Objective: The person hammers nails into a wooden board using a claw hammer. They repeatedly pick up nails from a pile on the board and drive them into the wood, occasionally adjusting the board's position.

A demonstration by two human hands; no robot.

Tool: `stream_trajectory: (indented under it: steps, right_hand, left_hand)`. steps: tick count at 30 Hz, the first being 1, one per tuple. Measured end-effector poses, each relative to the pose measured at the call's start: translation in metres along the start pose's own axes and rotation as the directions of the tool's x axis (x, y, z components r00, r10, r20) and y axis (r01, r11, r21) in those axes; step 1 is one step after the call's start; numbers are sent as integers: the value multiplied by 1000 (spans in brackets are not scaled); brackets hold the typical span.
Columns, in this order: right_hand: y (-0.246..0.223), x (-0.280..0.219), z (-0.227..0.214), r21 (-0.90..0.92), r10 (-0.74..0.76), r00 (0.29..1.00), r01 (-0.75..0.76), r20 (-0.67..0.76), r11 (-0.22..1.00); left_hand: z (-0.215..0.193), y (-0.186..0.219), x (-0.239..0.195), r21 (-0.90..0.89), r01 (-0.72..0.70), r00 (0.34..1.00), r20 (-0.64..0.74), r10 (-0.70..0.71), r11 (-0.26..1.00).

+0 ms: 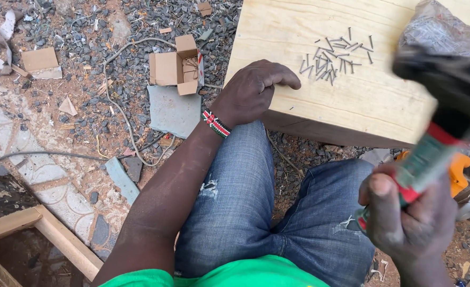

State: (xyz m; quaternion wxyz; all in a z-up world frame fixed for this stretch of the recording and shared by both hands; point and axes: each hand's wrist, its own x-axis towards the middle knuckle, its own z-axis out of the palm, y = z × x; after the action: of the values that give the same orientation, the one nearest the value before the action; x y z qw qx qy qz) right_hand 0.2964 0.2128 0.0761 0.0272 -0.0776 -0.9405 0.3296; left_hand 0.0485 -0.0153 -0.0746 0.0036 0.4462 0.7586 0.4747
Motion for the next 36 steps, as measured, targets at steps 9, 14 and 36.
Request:
stream_trajectory:
  steps: [9, 14, 36]
  right_hand:
    - [14, 4, 24, -387, 557, 731, -417, 395, 822]
    - [11, -7, 38, 274, -156, 934, 249, -321, 929]
    - [34, -11, 22, -370, 611, 692, -491, 385, 789]
  left_hand:
    - [0, 1, 1, -52, 27, 999, -36, -29, 998]
    - [4, -2, 0, -16, -56, 997, -58, 55, 998]
    - [4, 14, 14, -90, 189, 974, -108, -198, 978]
